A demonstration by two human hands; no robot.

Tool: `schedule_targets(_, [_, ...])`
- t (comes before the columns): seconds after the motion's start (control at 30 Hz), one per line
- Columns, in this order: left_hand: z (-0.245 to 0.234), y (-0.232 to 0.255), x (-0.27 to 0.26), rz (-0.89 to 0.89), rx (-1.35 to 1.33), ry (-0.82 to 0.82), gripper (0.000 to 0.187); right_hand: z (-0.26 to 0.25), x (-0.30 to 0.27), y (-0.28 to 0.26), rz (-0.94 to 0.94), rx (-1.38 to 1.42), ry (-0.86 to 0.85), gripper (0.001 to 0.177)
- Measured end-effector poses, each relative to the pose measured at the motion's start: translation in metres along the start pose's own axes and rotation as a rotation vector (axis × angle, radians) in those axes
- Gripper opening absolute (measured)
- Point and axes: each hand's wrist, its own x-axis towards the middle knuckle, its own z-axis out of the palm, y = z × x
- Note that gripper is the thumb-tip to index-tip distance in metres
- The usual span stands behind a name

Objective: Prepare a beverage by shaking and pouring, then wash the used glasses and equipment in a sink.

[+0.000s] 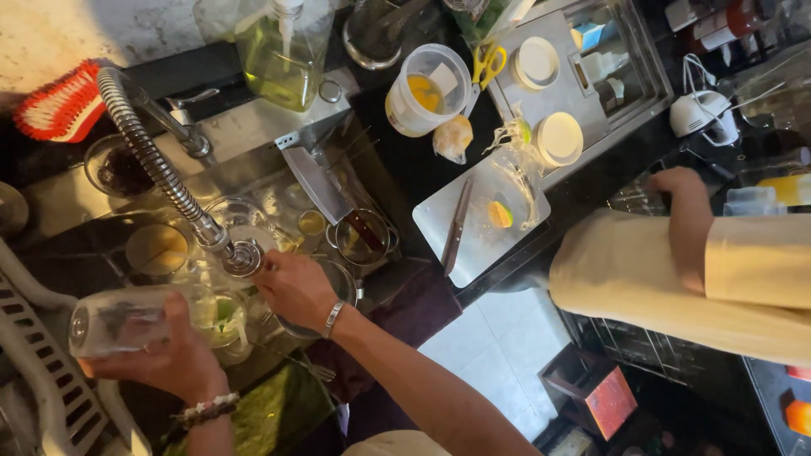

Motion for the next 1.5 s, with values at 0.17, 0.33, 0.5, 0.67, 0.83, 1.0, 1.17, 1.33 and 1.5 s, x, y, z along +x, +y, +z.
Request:
schedule_targets(0.17, [-0.003, -0.037, -0.006, -0.125, 0.134, 0.108, 0.101, 0.001, 0.007, 0.0, -0.14, -0.131, 0.014, 0.014])
schedule_targets(0.33, [0.007, -0.059, 0.001, -0.473, -0.1, 0.171, 0.068, 0.01, 0.017, 0.019, -0.097, 0.04, -0.049, 0.008])
schedule_targets(0.5, [0.019, -0.053, 0.021, -0.974, -0.546, 0.037, 0.064, -0.016, 0.005, 0.024, -0.274, -0.092, -0.026, 0.009])
schedule_targets(0.67, [0.065, -0.018, 0.031, -1.269, -1.172, -0.27, 0.084, -0.044, -0.005, 0.031, -0.189, -0.114, 0.084, 0.013])
schedule_targets(0.83, [0.067, -0.018, 0.008, -1.508, -1.211, -0.138, 0.079, -0.059, -0.014, 0.036, -0.105, -0.096, 0.089, 0.017])
schedule_targets(1.0, [0.06, -0.012, 0.03, -1.516, -1.197, -0.218, 0.068, -0.068, -0.017, 0.048, -0.054, -0.05, 0.074, 0.015])
schedule_targets(1.17, [0.076, -0.004, 0.009, -1.417, -1.358, -0.17, 0.064, -0.075, -0.016, 0.059, -0.094, -0.038, 0.043, 0.013])
schedule_targets(1.33, [0.084, -0.029, -0.005, -1.448, -1.412, -0.041, 0.064, -0.085, -0.012, 0.064, -0.049, -0.033, -0.004, 0.017])
schedule_targets(1.5, [0.077, -0.029, -0.007, -1.315, -1.473, -0.077, 0.056, -0.088, -0.003, 0.063, 0.011, 0.007, -0.032, 0.018])
